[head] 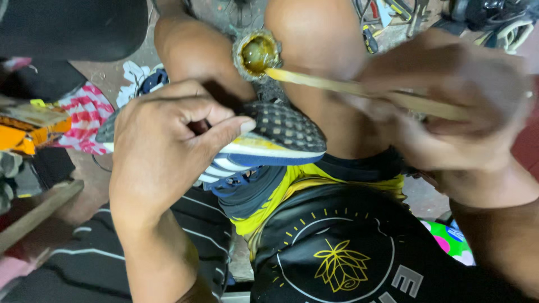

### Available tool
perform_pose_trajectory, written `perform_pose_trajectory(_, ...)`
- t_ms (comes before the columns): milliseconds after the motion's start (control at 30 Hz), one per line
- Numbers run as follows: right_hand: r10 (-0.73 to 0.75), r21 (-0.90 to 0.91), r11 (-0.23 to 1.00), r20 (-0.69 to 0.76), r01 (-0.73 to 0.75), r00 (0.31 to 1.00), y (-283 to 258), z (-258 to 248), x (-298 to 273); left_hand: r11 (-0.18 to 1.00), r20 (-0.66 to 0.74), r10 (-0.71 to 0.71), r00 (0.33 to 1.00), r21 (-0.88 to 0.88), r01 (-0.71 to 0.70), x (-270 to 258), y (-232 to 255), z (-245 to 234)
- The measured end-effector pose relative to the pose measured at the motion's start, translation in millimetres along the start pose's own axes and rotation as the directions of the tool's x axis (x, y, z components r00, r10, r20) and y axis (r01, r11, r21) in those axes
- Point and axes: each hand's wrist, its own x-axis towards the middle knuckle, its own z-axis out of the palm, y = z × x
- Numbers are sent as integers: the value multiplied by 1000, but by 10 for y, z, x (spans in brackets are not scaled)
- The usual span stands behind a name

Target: The person applies a yellowish adhesive to the sole of a blue and white sneaker using a small brush. They repeatedly dip the brush into a container of glue and spread it along the edge where the sole meets the upper part of the shoe.

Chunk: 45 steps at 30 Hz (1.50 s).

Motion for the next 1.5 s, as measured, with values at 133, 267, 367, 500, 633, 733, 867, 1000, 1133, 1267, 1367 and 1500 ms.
perform_pose_trajectory(133, -290, -240, 916, 154, 320, 945, 242, 224, 461, 1000, 15, -29, 999, 3, 29, 21, 47, -10)
perform_pose_trajectory(267, -260, -259, 916, 195, 305, 946, 313, 478, 655, 997, 26, -69, 997, -28, 70, 41, 68, -11)
perform_pose_trajectory(367, -234, -209, 937, 223, 281, 946, 365, 553, 739, 996, 29, -76, 997, -44, 77, 40, 67, -8)
perform_pose_trajectory(500, -210, -75, 969, 234, 233, 949, 480, 472, 821, 997, 28, -74, 997, -21, 75, 50, 47, -2)
perform_pose_trajectory(633, 202, 45, 975, 239, -218, 950, 555, 249, 672, 994, 40, -95, 995, -43, 97, 74, 43, -8)
perform_pose_trajectory(733, 241, 512, 826, 56, -235, 969, 576, 105, 403, 997, 24, -60, 998, -43, 61, 82, -25, -19)
perform_pose_trajectory(867, 288, 852, 517, -80, -85, 954, 494, 63, 78, 997, 1, -57, 998, -50, 57, 99, -56, -5)
perform_pose_trajectory(1000, 87, 630, 775, -190, 54, 978, 270, 151, 53, 998, -24, -47, 999, -29, 46, 123, -44, 38)
perform_pose_trajectory(1133, -93, 301, 945, -129, 129, 987, 86, 283, 159, 999, -23, -47, 999, -4, 47, 113, -46, 55)
perform_pose_trajectory(1267, -61, 286, 955, -47, 72, 997, -5, 333, 233, 1000, -45, 8, 999, 1, -8, 102, -64, 63)
perform_pose_trajectory(1367, 90, 287, 955, -47, -73, 995, -39, 246, 200, 1000, -54, 5, 999, 13, -5, 78, -85, 77)
perform_pose_trajectory(1500, 10, 305, 952, -10, -6, 1000, 26, 273, 207, 999, -54, 38, 998, 14, -38, 76, -70, 70)
